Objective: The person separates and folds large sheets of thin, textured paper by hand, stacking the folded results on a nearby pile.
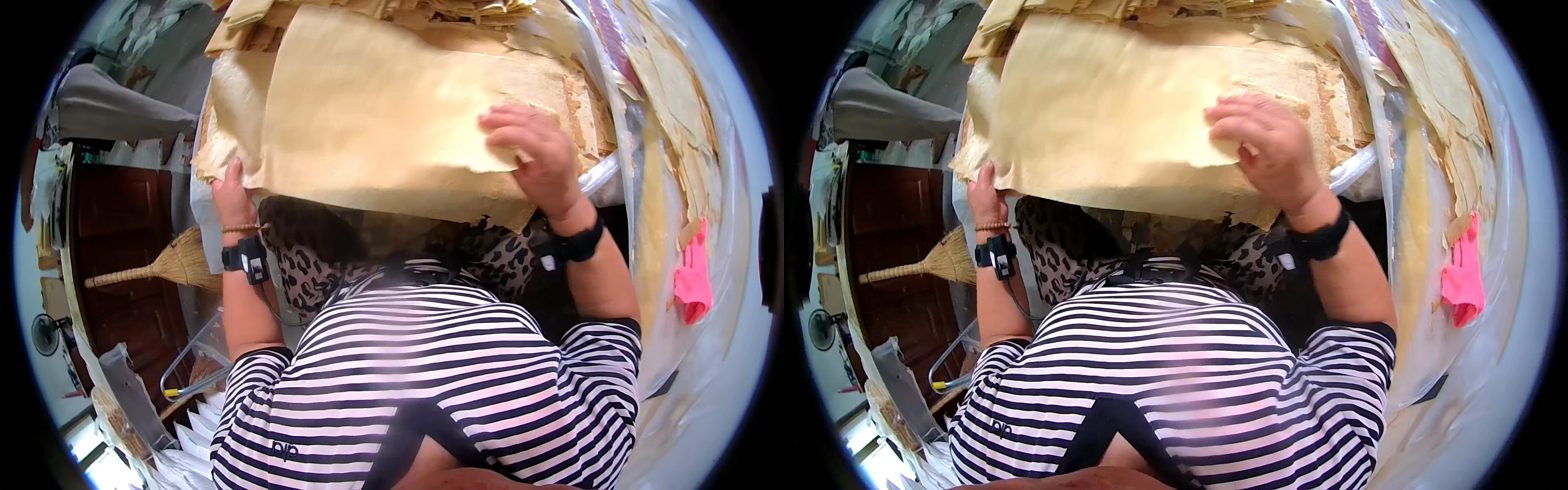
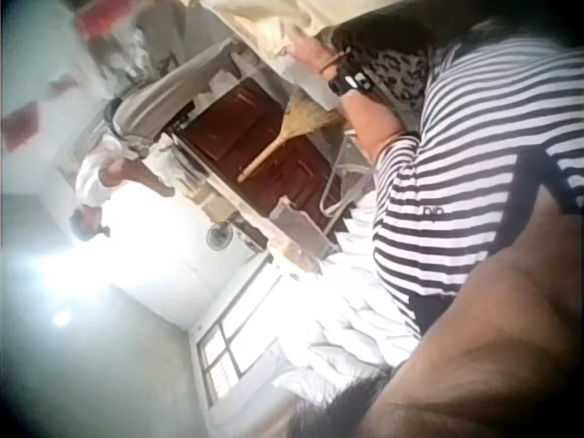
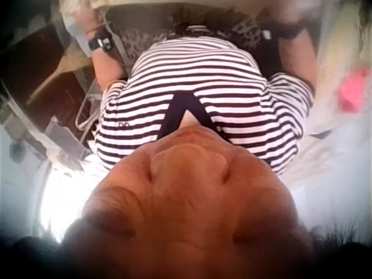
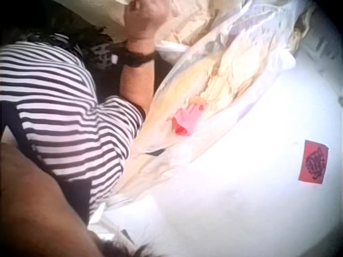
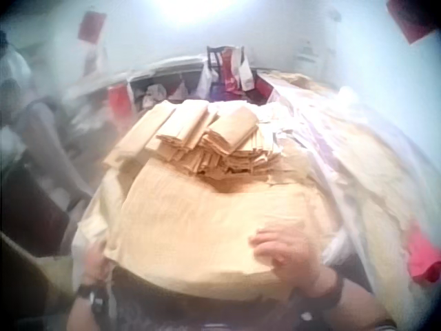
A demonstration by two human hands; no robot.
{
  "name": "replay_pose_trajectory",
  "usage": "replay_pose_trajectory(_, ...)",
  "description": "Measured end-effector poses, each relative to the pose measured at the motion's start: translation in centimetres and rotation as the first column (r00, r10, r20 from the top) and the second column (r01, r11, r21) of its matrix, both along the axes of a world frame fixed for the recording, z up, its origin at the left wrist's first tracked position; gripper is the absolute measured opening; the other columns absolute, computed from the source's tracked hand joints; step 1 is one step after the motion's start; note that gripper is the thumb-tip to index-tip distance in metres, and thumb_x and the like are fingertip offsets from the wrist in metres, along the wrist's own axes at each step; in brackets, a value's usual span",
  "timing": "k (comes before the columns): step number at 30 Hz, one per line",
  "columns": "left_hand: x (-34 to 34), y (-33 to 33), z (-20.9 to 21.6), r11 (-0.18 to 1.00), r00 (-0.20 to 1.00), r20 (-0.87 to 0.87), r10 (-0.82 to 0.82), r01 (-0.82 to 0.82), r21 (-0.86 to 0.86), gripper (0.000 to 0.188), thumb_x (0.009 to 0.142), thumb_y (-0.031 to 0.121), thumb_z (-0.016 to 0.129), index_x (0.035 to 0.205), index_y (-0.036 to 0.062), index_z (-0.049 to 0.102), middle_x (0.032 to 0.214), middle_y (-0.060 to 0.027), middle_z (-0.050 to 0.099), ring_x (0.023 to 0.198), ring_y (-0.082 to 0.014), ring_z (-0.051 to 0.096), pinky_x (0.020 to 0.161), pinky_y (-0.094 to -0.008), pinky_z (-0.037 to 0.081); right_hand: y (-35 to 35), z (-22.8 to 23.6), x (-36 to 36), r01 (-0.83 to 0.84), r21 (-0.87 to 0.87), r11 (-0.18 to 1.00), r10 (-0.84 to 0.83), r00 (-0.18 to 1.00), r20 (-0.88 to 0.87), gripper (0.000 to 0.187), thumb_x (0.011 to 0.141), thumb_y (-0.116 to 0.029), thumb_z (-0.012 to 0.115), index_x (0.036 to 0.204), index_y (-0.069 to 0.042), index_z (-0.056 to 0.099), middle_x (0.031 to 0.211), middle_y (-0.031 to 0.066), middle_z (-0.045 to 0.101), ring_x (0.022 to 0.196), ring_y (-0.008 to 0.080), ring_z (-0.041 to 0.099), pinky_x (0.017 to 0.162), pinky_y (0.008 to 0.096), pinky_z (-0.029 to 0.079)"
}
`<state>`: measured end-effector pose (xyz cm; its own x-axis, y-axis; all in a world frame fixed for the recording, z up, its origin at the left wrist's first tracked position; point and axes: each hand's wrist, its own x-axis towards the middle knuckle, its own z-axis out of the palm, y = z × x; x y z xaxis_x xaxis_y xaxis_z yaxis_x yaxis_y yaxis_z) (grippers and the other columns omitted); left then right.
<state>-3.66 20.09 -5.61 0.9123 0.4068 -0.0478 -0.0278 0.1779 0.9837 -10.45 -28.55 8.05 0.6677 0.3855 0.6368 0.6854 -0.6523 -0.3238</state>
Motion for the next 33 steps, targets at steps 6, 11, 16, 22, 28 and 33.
replay_pose_trajectory(6, -0.6, -1.7, 2.0, 0.984, 0.999, 0.022, -0.047, 0.050, -0.169, 0.035, 0.095, 0.007, 0.062, 0.127, -0.0062, 0.056, 0.120, -0.0127, 0.066, 0.104, -0.0252, 0.068, 0.087, -0.0383, 0.059, 4.6, -4.9, 0.3, 0.048, -0.093, 0.995, -0.057, 0.994, -0.098, 0.027, 0.068, 0.003, 0.070, 0.088, -0.015, 0.069, 0.101, 0.0025, 0.074, 0.094, 0.0251, 0.070, 0.081, 0.0370, 0.056)
replay_pose_trajectory(11, -2.4, -1.5, 2.4, 0.989, 0.994, -0.094, -0.060, 0.047, -0.139, 0.026, 0.095, 0.011, 0.063, 0.117, -0.0023, 0.061, 0.107, -0.0100, 0.069, 0.087, -0.0221, 0.070, 0.064, -0.0354, 0.061, 5.0, -4.9, -0.1, 0.230, -0.053, 0.972, -0.233, 0.970, -0.062, 0.035, 0.062, 0.004, 0.068, 0.092, -0.014, 0.069, 0.093, 0.0035, 0.070, 0.086, 0.0282, 0.067, 0.076, 0.0366, 0.055)
replay_pose_trajectory(16, -3.1, -0.9, 1.5, 0.989, 0.990, -0.112, -0.080, 0.065, -0.132, 0.022, 0.096, 0.014, 0.063, 0.112, -0.0011, 0.063, 0.103, -0.0099, 0.070, 0.082, -0.0220, 0.071, 0.061, -0.0340, 0.061, 4.3, -4.5, -1.1, 0.329, -0.119, 0.937, -0.338, 0.940, -0.057, 0.035, 0.063, 0.004, 0.066, 0.092, -0.014, 0.069, 0.093, 0.0038, 0.069, 0.089, 0.0273, 0.066, 0.075, 0.0362, 0.056)
replay_pose_trajectory(22, -4.2, -1.4, 1.6, 0.985, 0.992, -0.107, -0.067, 0.049, -0.163, 0.023, 0.096, 0.015, 0.064, 0.110, -0.0023, 0.063, 0.101, -0.0109, 0.070, 0.077, -0.0242, 0.071, 0.063, -0.0346, 0.062, 4.9, -2.9, -3.8, 0.427, -0.371, 0.825, -0.512, 0.843, -0.168, 0.053, 0.070, -0.008, 0.078, 0.120, -0.019, 0.066, 0.133, 0.0059, 0.058, 0.125, 0.0275, 0.054, 0.099, 0.0410, 0.047)
replay_pose_trajectory(28, -4.2, -1.2, 0.9, 0.987, 0.994, -0.104, -0.036, 0.019, -0.158, 0.024, 0.096, 0.016, 0.064, 0.113, -0.0016, 0.062, 0.102, -0.0107, 0.070, 0.077, -0.0226, 0.071, 0.062, -0.0333, 0.062, 8.8, -2.2, -3.4, 0.102, -0.493, 0.864, -0.200, 0.968, -0.149, 0.074, 0.069, -0.029, 0.087, 0.138, -0.026, 0.059, 0.155, 0.0065, 0.043, 0.145, 0.0280, 0.038, 0.117, 0.0453, 0.033)
replay_pose_trajectory(33, -4.5, -1.0, 1.9, 0.989, 0.993, -0.112, 0.022, -0.038, -0.145, 0.024, 0.096, 0.016, 0.063, 0.115, 0.0014, 0.059, 0.100, -0.0101, 0.071, 0.077, -0.0215, 0.072, 0.061, -0.0320, 0.061, 11.1, -6.0, -0.7, 0.096, -0.380, 0.920, -0.172, 0.970, -0.171, 0.061, 0.073, -0.036, 0.083, 0.130, -0.022, 0.064, 0.144, 0.0079, 0.054, 0.133, 0.0296, 0.049, 0.108, 0.0424, 0.041)
